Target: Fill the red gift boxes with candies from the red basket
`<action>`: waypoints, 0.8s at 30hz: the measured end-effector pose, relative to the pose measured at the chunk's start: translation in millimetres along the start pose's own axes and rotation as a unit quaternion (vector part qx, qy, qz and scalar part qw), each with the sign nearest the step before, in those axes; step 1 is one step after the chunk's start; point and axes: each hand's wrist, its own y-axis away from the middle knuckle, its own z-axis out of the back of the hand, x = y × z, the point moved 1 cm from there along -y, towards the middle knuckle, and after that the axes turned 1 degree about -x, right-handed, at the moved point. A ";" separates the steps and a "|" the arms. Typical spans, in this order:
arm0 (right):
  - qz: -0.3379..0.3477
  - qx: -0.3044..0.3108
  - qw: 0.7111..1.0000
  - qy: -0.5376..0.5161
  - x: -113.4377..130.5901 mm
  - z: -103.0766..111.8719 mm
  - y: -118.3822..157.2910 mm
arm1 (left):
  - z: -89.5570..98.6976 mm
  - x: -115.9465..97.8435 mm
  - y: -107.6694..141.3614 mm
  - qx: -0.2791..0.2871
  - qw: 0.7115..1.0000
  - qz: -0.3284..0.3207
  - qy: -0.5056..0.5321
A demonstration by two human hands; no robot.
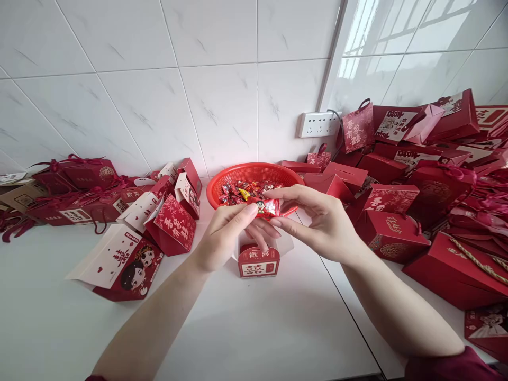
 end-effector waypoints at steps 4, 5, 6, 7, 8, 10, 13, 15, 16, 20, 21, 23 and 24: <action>0.007 0.002 1.000 0.013 0.8 0.9 0.4 | -2.2 -1.1 2.1 -0.010 1.000 0.015 0.003; 0.008 0.003 1.000 0.014 0.8 1.1 0.4 | -2.4 -0.9 2.2 -0.007 1.000 0.019 0.009; 0.009 0.004 1.000 0.013 0.9 1.2 0.3 | -2.4 -0.6 2.0 -0.003 1.000 0.024 0.014; 0.010 0.005 1.000 0.012 0.9 1.4 0.2 | -2.3 -0.3 1.7 0.001 0.999 0.027 0.017; 0.011 0.007 1.000 0.012 0.9 1.6 0.2 | -2.1 -0.2 1.3 0.004 1.000 0.026 0.017; 0.018 0.008 1.000 0.023 1.1 1.7 0.2 | -1.4 -1.1 0.5 -0.006 1.000 0.014 0.001; 0.041 0.010 0.998 0.056 2.3 1.2 0.5 | -0.5 -4.9 0.2 -0.057 0.997 -0.001 -0.049; 0.051 0.014 0.996 0.073 3.7 0.4 0.7 | -0.4 -7.8 0.4 -0.080 0.994 0.002 -0.077; 0.052 0.017 0.996 0.076 4.6 -0.1 0.7 | -0.5 -8.8 0.4 -0.081 0.993 0.003 -0.083; 0.043 0.031 0.996 0.069 8.7 -1.3 0.3 | -0.8 -9.2 -0.9 -0.044 0.998 0.007 -0.048; 0.041 0.033 0.996 0.069 9.5 -1.2 0.1 | -0.6 -9.2 -1.4 -0.033 0.999 0.007 -0.036; 0.036 0.036 0.996 0.069 10.1 -0.5 -0.2 | 0.4 -10.4 -1.9 -0.018 0.999 0.009 -0.032; 0.034 0.038 0.996 0.069 9.6 0.1 -0.4 | 1.4 -11.9 -1.9 -0.013 0.999 0.011 -0.046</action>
